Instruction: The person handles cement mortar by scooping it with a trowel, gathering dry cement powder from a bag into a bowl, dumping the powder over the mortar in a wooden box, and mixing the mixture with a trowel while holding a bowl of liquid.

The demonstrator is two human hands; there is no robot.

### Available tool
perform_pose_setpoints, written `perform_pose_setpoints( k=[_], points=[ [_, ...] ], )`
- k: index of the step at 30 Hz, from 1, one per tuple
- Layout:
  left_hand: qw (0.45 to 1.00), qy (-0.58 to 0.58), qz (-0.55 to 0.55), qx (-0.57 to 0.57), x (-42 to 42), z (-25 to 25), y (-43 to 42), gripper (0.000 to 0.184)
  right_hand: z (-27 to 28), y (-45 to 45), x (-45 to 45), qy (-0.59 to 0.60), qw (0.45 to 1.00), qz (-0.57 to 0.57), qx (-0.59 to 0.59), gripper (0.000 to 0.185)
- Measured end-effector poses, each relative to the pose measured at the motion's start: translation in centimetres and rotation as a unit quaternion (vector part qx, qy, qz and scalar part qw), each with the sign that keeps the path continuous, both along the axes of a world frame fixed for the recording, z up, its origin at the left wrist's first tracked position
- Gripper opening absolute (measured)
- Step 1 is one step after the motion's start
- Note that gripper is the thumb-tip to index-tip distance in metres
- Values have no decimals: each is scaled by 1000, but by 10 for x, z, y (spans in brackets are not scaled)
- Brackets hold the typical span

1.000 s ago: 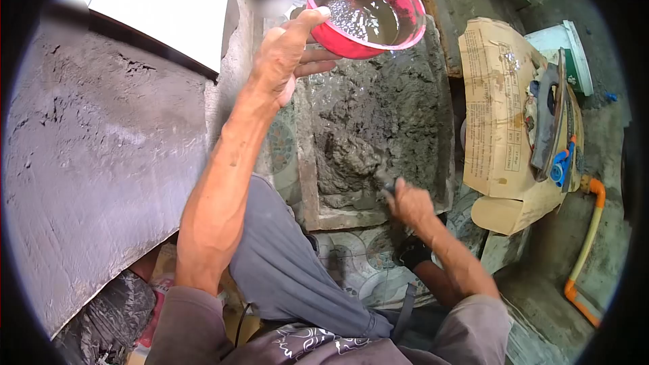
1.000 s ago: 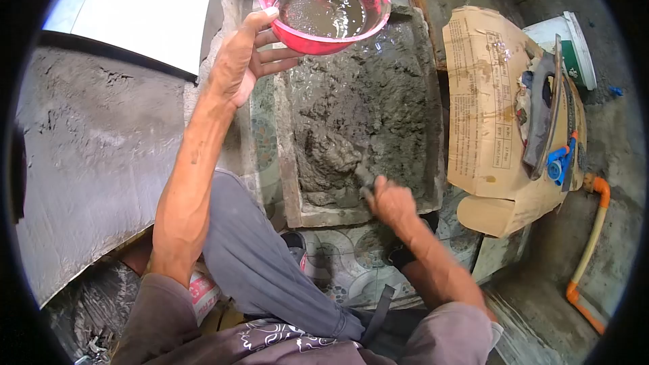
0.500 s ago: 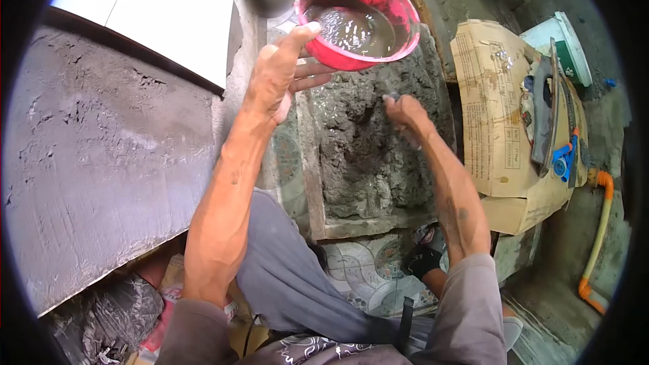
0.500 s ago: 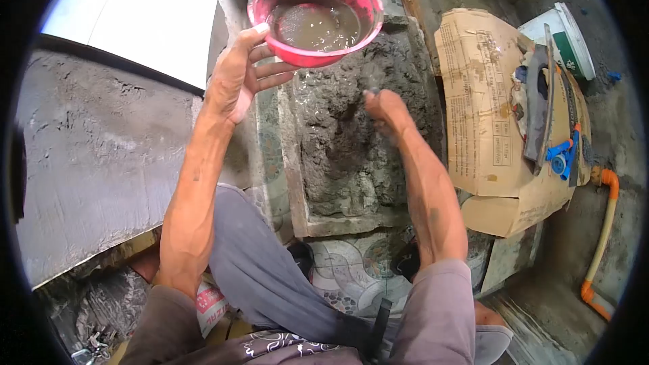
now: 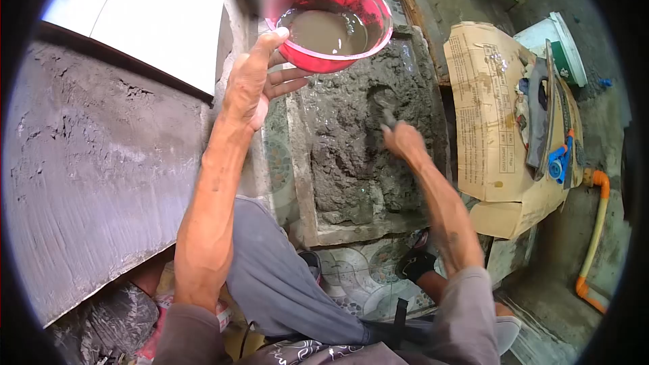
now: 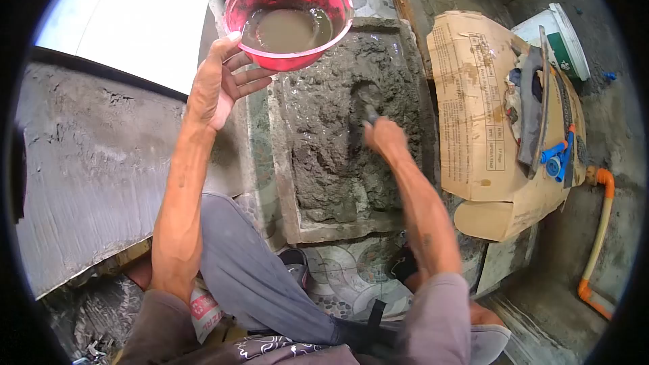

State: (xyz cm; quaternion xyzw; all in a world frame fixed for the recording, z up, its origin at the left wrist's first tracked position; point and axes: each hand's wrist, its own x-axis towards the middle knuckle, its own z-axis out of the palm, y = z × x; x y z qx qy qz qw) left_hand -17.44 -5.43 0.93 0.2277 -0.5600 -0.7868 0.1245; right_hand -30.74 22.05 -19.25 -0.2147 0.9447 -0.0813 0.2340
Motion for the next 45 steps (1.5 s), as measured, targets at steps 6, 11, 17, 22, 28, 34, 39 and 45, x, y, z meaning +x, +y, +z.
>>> perform_pose_setpoints(
  k=[6,11,17,22,28,34,39,45],
  points=[
    [1000,4,-3,13,5,4,1,65,86,-5,22,-31,998,-38,-32,57],
    [1000,-3,4,1,9,-1,-1,61,53,3,-63,170,983,-65,13,48],
    [999,-31,17,-10,16,-2,1,61,1,-16,-141,144,987,-62,23,48],
    [1000,-16,14,-11,23,9,4,64,-8,9,-142,124,990,-10,63,49],
    [1000,5,-10,-3,20,25,8,67,9,51,-70,45,994,4,100,47],
    [999,29,-11,10,17,28,10,67,-6,64,47,-36,999,-24,22,44],
    [999,16,-33,14,5,19,10,65,47,57,86,-9,999,51,15,45],
    [998,40,-48,27,-4,17,15,65,82,70,44,162,980,101,55,30]
  ],
)
